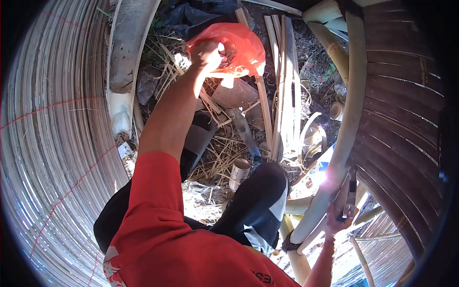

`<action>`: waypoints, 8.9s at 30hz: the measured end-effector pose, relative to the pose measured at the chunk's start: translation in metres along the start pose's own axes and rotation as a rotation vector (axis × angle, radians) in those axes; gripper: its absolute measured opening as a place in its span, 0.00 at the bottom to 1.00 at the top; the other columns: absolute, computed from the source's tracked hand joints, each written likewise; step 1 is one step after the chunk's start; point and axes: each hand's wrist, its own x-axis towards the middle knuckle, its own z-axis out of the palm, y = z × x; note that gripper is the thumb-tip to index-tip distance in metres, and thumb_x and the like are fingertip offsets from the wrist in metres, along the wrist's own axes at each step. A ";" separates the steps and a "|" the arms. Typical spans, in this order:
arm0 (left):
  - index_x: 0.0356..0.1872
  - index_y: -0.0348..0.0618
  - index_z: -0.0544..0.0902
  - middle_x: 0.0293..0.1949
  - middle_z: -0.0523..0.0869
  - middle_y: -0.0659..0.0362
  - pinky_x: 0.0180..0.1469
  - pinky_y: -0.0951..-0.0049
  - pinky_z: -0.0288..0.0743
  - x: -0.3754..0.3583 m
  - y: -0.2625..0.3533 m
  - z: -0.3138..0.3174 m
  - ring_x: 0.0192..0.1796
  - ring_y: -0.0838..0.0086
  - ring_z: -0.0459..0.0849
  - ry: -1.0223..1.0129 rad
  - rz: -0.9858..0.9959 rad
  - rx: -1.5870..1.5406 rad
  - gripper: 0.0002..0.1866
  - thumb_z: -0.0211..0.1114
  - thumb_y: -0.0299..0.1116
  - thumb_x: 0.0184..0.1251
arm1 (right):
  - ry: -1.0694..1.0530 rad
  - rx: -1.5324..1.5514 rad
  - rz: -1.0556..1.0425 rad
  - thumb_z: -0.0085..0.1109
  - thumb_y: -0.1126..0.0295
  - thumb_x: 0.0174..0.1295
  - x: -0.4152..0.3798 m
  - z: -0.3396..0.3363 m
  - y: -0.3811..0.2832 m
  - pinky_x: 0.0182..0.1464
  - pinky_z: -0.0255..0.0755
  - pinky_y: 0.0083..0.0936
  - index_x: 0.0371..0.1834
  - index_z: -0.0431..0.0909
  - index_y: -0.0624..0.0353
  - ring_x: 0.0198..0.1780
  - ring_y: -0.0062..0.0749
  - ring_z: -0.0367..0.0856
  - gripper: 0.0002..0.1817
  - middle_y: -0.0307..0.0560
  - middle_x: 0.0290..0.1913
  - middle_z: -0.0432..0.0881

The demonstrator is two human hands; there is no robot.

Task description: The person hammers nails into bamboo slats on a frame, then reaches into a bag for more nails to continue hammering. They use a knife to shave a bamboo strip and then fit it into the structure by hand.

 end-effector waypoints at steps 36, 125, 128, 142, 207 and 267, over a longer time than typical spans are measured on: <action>0.37 0.40 0.84 0.35 0.90 0.59 0.41 0.73 0.81 -0.034 0.006 -0.028 0.37 0.75 0.88 0.204 -0.084 -0.506 0.05 0.69 0.31 0.69 | -0.092 -0.023 -0.069 0.81 0.71 0.56 0.006 0.002 -0.021 0.48 0.79 0.29 0.50 0.73 0.60 0.42 0.29 0.82 0.25 0.45 0.43 0.83; 0.74 0.40 0.59 0.59 0.78 0.36 0.65 0.46 0.76 -0.335 0.409 0.082 0.63 0.40 0.81 -0.071 -0.271 -1.537 0.68 0.87 0.66 0.34 | -0.692 -1.475 -1.203 0.64 0.77 0.66 0.055 -0.047 -0.298 0.21 0.70 0.39 0.83 0.63 0.33 0.20 0.30 0.75 0.42 0.41 0.25 0.71; 0.79 0.39 0.53 0.69 0.72 0.35 0.73 0.47 0.69 -0.334 0.395 0.070 0.72 0.40 0.74 -0.297 -0.236 -1.627 0.73 0.86 0.66 0.36 | -0.665 -1.257 -1.249 0.66 0.77 0.65 0.049 -0.054 -0.295 0.21 0.69 0.40 0.84 0.59 0.31 0.20 0.32 0.77 0.46 0.42 0.24 0.71; 0.79 0.40 0.55 0.68 0.73 0.34 0.72 0.45 0.70 -0.334 0.404 0.081 0.71 0.40 0.75 -0.152 -0.259 -1.615 0.71 0.87 0.64 0.37 | -0.604 -1.447 -1.203 0.65 0.82 0.59 0.055 -0.056 -0.288 0.21 0.70 0.40 0.82 0.66 0.35 0.18 0.32 0.73 0.46 0.41 0.26 0.71; 0.73 0.41 0.60 0.65 0.75 0.38 0.68 0.49 0.73 -0.334 0.397 0.072 0.66 0.44 0.78 -0.244 -0.329 -1.648 0.65 0.89 0.60 0.34 | -0.690 -1.442 -1.106 0.66 0.76 0.65 0.073 -0.060 -0.255 0.20 0.72 0.40 0.83 0.62 0.35 0.17 0.31 0.76 0.43 0.41 0.22 0.74; 0.65 0.41 0.68 0.55 0.81 0.57 0.65 0.66 0.70 -0.272 0.350 0.069 0.59 0.71 0.79 -1.076 -0.198 -2.017 0.29 0.74 0.26 0.68 | -0.019 -0.326 -0.316 0.75 0.72 0.43 0.002 0.091 -0.230 0.21 0.70 0.28 0.27 0.81 0.58 0.19 0.33 0.79 0.11 0.38 0.20 0.77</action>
